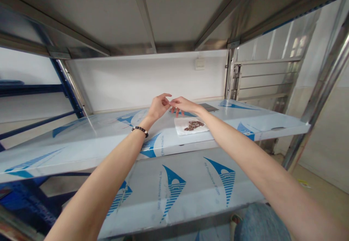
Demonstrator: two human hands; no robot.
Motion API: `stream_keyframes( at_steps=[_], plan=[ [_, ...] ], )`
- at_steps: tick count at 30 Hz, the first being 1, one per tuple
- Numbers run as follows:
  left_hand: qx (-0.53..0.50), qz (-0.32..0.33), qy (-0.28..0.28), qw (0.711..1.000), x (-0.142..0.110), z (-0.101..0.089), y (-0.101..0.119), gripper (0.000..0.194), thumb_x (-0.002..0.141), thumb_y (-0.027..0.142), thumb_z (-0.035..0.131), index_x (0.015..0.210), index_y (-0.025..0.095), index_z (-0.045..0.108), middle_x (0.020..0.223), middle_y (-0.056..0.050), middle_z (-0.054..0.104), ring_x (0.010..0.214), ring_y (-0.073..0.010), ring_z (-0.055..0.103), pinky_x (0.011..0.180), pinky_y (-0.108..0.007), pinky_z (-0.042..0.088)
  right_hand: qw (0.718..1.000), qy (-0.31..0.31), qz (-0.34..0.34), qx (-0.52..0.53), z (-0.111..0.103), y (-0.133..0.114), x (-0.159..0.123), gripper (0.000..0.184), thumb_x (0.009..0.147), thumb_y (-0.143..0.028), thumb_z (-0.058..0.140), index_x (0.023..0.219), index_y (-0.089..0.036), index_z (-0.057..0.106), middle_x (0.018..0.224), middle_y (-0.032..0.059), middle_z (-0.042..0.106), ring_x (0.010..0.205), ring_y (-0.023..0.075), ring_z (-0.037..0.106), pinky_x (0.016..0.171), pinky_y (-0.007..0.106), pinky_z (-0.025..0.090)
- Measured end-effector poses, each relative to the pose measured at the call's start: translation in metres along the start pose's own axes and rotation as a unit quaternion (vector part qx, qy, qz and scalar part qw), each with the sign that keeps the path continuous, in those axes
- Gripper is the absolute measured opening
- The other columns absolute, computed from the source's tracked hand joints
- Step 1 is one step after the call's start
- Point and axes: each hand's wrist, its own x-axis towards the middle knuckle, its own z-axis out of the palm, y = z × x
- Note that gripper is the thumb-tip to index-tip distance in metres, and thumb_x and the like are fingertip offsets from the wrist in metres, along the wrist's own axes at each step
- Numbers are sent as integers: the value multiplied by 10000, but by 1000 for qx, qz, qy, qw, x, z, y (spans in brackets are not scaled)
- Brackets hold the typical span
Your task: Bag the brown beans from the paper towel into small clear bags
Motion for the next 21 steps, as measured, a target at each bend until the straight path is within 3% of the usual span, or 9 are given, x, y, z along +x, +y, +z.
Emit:
stream_keyframes(
  at_steps=[3, 6, 10, 13, 16, 19, 21],
  plan=[
    [-2, 20, -9, 1000, -1, 5, 7, 476, 843, 112, 642, 1317, 116, 680, 784, -8, 698, 676, -133, 637, 699, -237, 512, 999, 26, -5, 21, 0, -2, -2, 208, 1117, -220, 521, 949, -154, 623, 917, 89, 743, 670, 120, 703, 528, 208, 477],
    [49, 43, 17, 998, -1, 4, 8, 506, 828, 54, 608, 1324, 130, 677, 743, 19, 649, 664, -126, 584, 698, -231, 482, 999, 42, -9, 10, 0, 0, -2, 236, 1082, -116, 485, 882, -154, 604, 836, 64, 715, 633, 105, 660, 546, 207, 480],
    [105, 51, 24, 993, -1, 0, 7, 508, 854, 56, 587, 1346, 148, 672, 783, 5, 662, 722, -145, 600, 762, -257, 488, 998, 62, 2, -30, -1, 5, 2, 262, 1065, -94, 479, 831, -158, 578, 738, 32, 646, 591, 103, 604, 526, 208, 454],
    [95, 74, 13, 993, -3, -1, 6, 472, 940, 199, 613, 1410, 164, 634, 1068, -82, 734, 984, -198, 679, 929, -322, 524, 995, 89, 12, -34, -3, 6, 4, 247, 1057, -110, 511, 822, -164, 567, 733, 32, 635, 611, 111, 597, 529, 209, 446],
    [94, 81, -35, 992, -6, -2, 3, 619, 949, 379, 684, 1523, 194, 546, 1462, -159, 637, 1345, -277, 611, 1137, -416, 469, 994, 112, 7, -1, -5, 3, 1, 242, 1081, -177, 504, 851, -167, 579, 755, 36, 637, 674, 119, 604, 585, 202, 476],
    [158, 83, -84, 980, -7, 0, -2, 788, 858, 352, 783, 1577, 214, 492, 1605, -171, 549, 1506, -338, 494, 1261, -493, 353, 994, 101, -11, 30, -5, 2, -3, 261, 1084, -229, 507, 839, -172, 577, 787, 35, 631, 723, 118, 578, 642, 199, 478],
    [198, 89, -92, 972, -7, 1, -5, 766, 855, 257, 750, 1575, 204, 493, 1573, -175, 581, 1490, -350, 511, 1256, -516, 357, 996, 75, -26, 40, -3, 5, -2, 266, 1056, -227, 542, 795, -178, 564, 756, 20, 596, 701, 118, 537, 632, 212, 448]
  ],
)
